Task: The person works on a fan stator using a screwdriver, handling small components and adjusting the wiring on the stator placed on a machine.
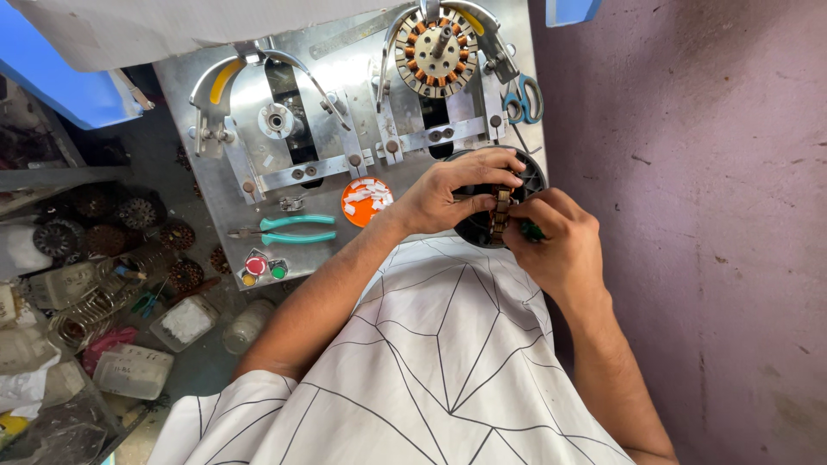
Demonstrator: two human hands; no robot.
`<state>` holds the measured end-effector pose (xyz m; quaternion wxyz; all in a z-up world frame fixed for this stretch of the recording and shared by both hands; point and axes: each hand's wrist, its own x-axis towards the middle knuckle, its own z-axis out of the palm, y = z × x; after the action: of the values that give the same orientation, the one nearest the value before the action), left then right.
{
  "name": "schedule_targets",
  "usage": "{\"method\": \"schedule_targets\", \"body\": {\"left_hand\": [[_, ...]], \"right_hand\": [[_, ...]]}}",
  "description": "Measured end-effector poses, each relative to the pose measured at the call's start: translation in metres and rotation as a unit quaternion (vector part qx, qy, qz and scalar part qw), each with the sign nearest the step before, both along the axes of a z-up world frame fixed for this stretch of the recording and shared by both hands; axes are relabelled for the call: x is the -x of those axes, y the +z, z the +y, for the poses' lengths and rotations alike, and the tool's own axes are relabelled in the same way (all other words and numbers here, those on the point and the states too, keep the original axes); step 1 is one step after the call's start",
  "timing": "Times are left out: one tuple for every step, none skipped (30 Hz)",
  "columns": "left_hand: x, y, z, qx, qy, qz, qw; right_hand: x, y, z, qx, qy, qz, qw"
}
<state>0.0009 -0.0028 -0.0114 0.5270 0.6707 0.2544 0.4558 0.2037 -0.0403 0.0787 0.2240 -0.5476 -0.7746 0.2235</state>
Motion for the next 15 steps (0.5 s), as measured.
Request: {"method": "schedule_targets", "body": {"left_hand": [[0.0,0.0,0.0,0.001,0.001,0.001,1.0],[-0.001,0.0,-0.001,0.002,0.002,0.002,1.0],[-0.001,0.001,0.0,-0.002,0.003,0.002,1.0],[-0.001,0.001,0.002,-0.006,0.003,0.003,1.0],[0.0,0.001,0.002,-0.009,0.005,0.003,1.0],[0.001,0.0,0.004,-0.008,0.001,-0.001,1.0],[0.002,-0.001,0.004,-0.005,-0.006,-0.006,1.0],[0.002,-0.002,0.003,-0.002,-0.012,-0.011,1.0],[0.002,-0.004,0.002,0.009,-0.017,-0.015,1.0],[0.002,-0.005,0.001,0.02,-0.022,-0.018,0.999],[0.001,-0.006,0.002,0.028,-0.028,-0.02,0.999],[0.0,-0.006,0.001,0.029,-0.031,-0.02,0.999],[0.001,-0.006,0.004,0.027,-0.032,-0.017,0.999],[0.003,-0.005,0.006,0.024,-0.034,-0.013,0.999],[0.005,-0.005,0.006,0.026,-0.035,-0.016,0.999]], "right_hand": [[0.003,0.001,-0.002,-0.012,-0.001,-0.01,1.0],[0.005,0.003,-0.005,-0.025,-0.001,-0.02,0.999],[0.007,0.005,-0.004,-0.022,-0.002,-0.022,1.0],[0.009,0.007,-0.003,-0.02,-0.003,-0.025,0.999],[0.009,0.009,-0.002,-0.016,-0.002,-0.028,0.999],[0.008,0.01,0.003,0.003,0.002,-0.009,1.0],[0.004,0.01,0.007,0.024,0.005,0.009,1.0],[0.0,0.01,0.011,0.045,0.007,0.026,0.999],[-0.006,0.008,0.014,0.075,0.014,0.038,0.996],[-0.011,0.007,0.018,0.105,0.02,0.05,0.993],[-0.017,0.005,0.022,0.132,0.026,0.063,0.989],[-0.022,0.005,0.023,0.138,0.031,0.07,0.987],[-0.024,0.002,0.026,0.141,0.037,0.08,0.986],[-0.025,0.0,0.029,0.143,0.044,0.091,0.985],[-0.025,-0.003,0.031,0.162,0.028,0.111,0.98]]}}
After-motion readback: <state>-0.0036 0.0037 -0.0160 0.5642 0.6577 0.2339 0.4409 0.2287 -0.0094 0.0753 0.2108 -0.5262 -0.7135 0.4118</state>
